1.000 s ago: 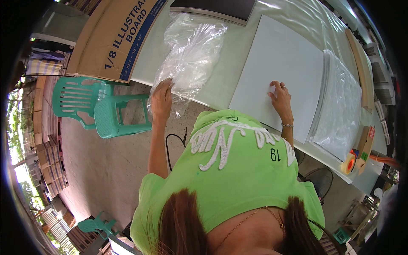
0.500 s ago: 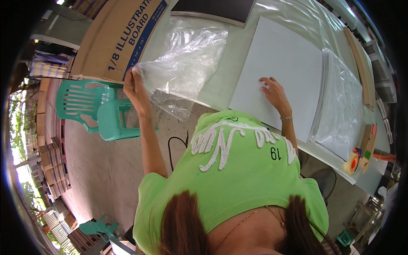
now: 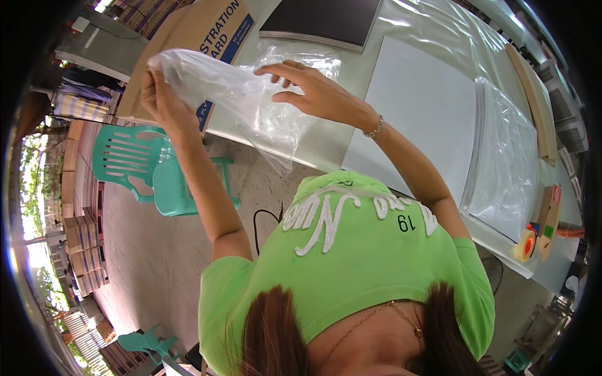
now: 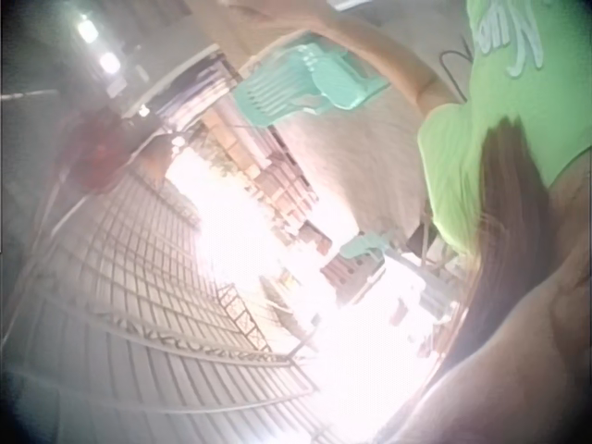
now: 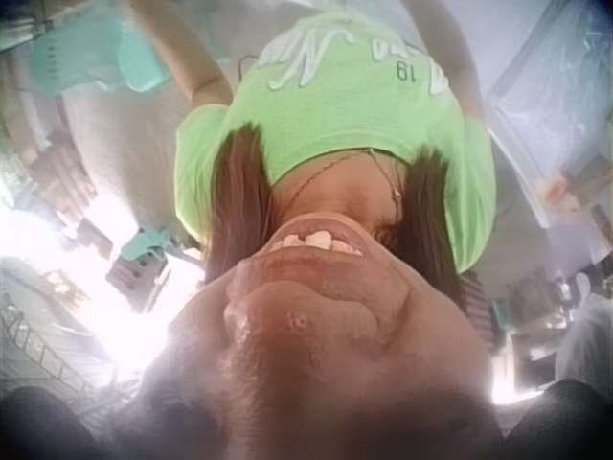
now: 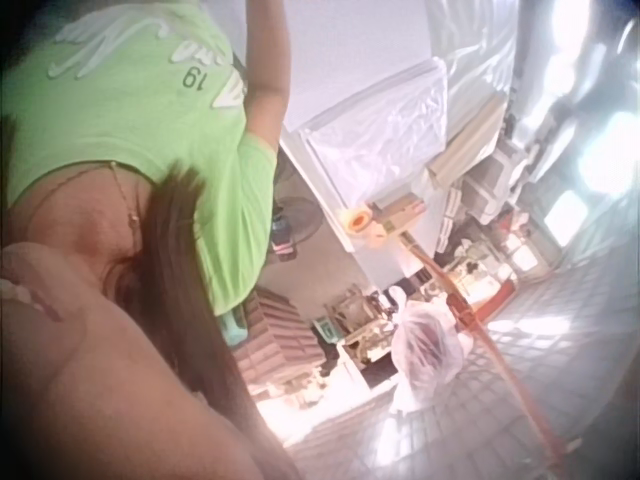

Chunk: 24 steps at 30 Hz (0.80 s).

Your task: The person places black panels into plastic bags and stacks them on a table.

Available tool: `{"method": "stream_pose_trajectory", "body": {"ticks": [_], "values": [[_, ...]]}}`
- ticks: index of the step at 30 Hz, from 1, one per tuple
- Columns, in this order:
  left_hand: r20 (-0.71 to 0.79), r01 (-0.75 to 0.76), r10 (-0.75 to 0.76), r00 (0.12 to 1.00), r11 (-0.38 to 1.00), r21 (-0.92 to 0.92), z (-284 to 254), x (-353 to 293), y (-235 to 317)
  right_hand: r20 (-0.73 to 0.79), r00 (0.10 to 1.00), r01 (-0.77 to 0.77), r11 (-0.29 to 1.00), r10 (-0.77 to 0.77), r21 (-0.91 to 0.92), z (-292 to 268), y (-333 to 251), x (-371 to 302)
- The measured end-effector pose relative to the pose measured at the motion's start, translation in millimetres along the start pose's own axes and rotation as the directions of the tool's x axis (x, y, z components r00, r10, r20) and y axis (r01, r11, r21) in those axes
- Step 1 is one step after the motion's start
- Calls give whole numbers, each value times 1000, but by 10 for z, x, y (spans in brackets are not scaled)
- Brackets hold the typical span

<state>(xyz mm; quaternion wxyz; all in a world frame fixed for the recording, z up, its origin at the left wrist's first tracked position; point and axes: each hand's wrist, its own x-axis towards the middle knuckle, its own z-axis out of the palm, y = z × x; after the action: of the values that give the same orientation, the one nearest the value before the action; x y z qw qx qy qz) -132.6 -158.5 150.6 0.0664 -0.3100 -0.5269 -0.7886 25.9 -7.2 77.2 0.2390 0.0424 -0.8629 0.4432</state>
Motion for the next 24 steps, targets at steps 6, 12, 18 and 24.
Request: {"method": "stream_pose_trajectory", "body": {"ticks": [6,12,18,24], "values": [[187,-41,44,981,999,-24,77,197,165,-146,975,169,985,-169,-13,144,-365,348],[350,-287,204,914,935,207,431,120,329,-102,995,29,965,-3,260,-67,-380,499],[610,-401,-131,781,643,652,445,-102,464,-467,884,161,929,15,334,-433,-195,492],[605,-160,-487,630,681,714,197,39,181,-568,771,-40,870,-286,-492,-988,769,189]]}}
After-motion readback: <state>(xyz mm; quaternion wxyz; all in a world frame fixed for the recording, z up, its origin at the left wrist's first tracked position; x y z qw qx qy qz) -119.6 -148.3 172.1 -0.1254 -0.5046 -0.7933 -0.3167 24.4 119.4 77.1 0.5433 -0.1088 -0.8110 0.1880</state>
